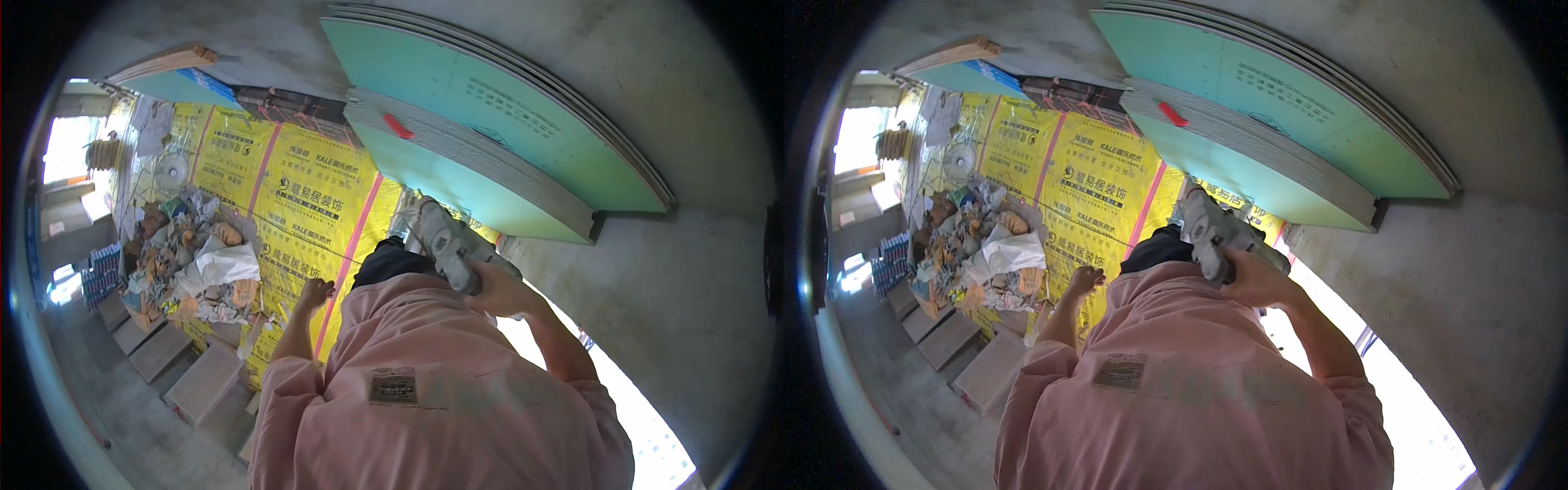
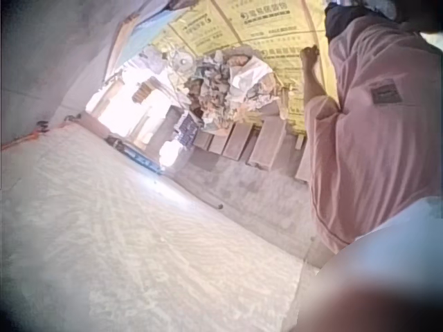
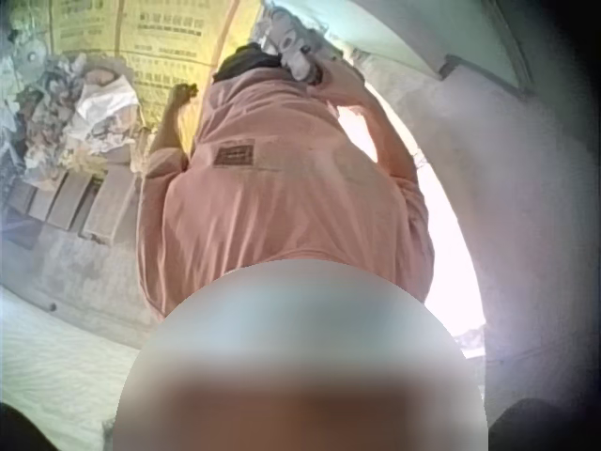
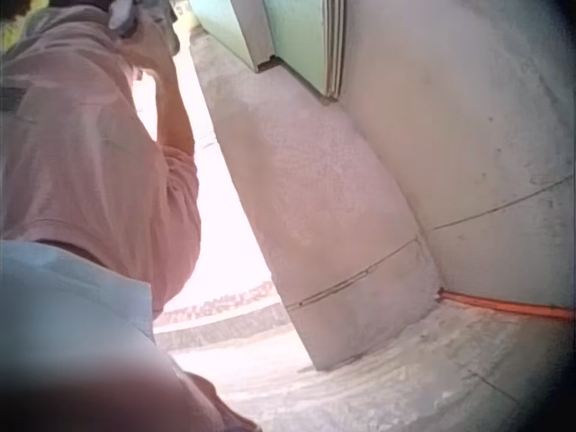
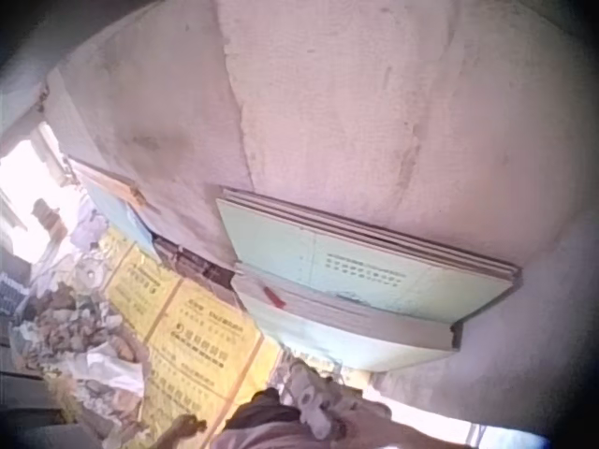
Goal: Drilling holes in a concrete ceiling using a hammer drill for electrical installation.
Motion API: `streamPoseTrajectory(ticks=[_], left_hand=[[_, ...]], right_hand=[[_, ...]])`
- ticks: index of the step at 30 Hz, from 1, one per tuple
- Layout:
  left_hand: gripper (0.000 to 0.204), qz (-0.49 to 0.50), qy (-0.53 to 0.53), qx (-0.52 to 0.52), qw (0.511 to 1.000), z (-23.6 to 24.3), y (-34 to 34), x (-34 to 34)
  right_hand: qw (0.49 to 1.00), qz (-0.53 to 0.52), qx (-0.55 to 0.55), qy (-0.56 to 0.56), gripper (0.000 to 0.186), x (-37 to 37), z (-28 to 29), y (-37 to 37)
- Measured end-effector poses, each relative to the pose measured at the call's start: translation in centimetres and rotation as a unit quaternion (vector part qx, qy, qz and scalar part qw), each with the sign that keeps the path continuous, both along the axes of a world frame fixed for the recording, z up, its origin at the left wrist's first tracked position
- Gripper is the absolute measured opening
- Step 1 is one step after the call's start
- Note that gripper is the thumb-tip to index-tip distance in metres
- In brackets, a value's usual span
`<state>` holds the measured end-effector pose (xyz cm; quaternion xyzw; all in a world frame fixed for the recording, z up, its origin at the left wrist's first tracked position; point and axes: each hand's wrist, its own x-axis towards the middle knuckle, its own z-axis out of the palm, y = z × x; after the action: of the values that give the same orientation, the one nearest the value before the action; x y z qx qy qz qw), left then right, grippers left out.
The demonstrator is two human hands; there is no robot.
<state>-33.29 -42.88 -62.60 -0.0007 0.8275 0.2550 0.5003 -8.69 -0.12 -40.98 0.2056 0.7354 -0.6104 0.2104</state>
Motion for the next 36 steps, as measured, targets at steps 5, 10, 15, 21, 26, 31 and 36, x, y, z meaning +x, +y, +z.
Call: streamPoseTrajectory(ticks=[5,10,15,21,26,31,36], left_hand=[[0.028,0.143,0.009,-0.019,0.990,2.6,-0.5,0.4],[0.025,0.126,-0.015,-0.012,0.992,0.3,-0.4,-0.9],[0.023,0.070,-0.071,0.018,0.995,-1.9,3.5,-5.2],[0.020,0.073,-0.030,0.113,0.990,-0.3,5.4,-13.0],[0.020,0.155,-0.019,0.086,0.984,0.0,5.1,-14.2],[0.016,0.177,-0.057,0.073,0.980,-1.6,0.2,-11.4],[0.016,0.233,-0.055,0.032,0.970,-3.0,0.6,1.7]], right_hand=[[0.999,0.028,-0.003,0.015,0.059,-0.3,0.1,0.9],[0.997,0.042,-0.027,-0.062,0.057,-2.0,2.0,1.0],[0.997,0.021,0.047,-0.059,0.055,-3.3,1.1,-1.7],[0.990,0.027,0.118,-0.079,0.050,-6.0,-0.2,-4.2],[0.986,0.021,0.141,-0.092,0.058,-3.9,0.5,-2.7],[0.989,0.014,0.129,-0.071,0.060,0.0,-1.8,-0.8],[0.994,0.000,0.106,0.006,0.070,5.5,-4.4,4.5]])
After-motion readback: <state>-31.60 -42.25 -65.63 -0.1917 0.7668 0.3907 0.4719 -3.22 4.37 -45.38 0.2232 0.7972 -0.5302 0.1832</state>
